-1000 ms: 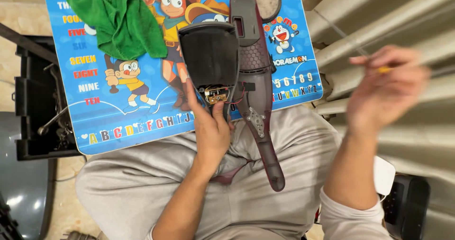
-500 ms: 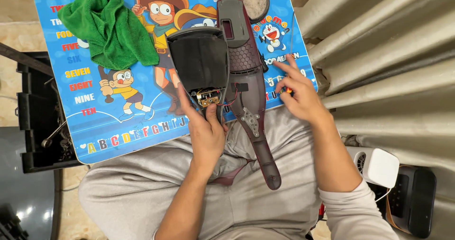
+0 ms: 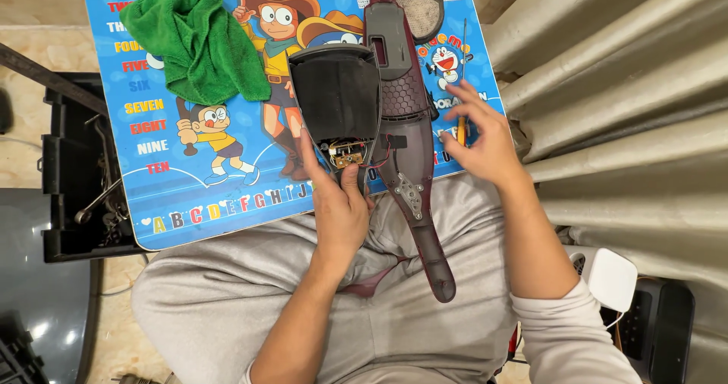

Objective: Disassembling a handheld vacuum cleaner using a screwdriver to inspect internal components.

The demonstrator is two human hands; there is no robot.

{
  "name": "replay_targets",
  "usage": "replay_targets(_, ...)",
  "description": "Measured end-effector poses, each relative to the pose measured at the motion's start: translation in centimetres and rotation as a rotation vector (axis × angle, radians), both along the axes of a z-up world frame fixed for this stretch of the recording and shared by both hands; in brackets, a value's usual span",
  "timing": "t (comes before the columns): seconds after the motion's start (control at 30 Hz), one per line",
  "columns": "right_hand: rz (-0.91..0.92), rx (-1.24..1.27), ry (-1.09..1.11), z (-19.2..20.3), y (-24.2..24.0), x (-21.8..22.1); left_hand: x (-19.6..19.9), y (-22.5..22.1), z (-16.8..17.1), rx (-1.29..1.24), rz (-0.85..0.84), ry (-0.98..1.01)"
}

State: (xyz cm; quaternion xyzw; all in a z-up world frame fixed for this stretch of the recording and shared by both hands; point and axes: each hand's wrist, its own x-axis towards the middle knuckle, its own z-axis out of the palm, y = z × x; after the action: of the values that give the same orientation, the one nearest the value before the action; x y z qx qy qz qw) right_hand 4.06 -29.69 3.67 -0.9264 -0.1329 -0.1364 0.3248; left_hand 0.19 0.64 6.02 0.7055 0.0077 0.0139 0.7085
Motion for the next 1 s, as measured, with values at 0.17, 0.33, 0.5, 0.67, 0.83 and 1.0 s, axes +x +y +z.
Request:
replay_targets(0.17, -0.039, -0.011, -0.021, -1.6, 1.2, 1.4, 0.0, -0.2, -1.3, 0.000, -0.007, 0.010)
replay_targets(0.33, -0.053, -0.181, -0.126, -3.5, 0.5, 2.1, 0.0, -0.2, -2.7, 0.000, -0.007, 0.008)
replay_targets(0.5, -0.078, -0.178, -0.257, -3.4, 0.9, 2.4, 0.1, -0.2, -1.4, -0.002, -0.007, -0.001)
replay_targets(0.67, -0.163, -0.015, -0.340, -2.6, 1.1, 2.5, 0.1, -0.2, -1.1, -0.007, -0.005, -0.004)
replay_targets(0.83, -0.270, 0.543, -0.465, -1.1, 0.5, 3.3, 0.1, -0.3, -2.0, -0.059, -0.013, 0.036)
replay_targets(1.0, -0.176, 0.696, -0.508, 6.5, 1.1, 0.9, 0.4, -0.5, -3.7, -0.074, -0.012, 0.088)
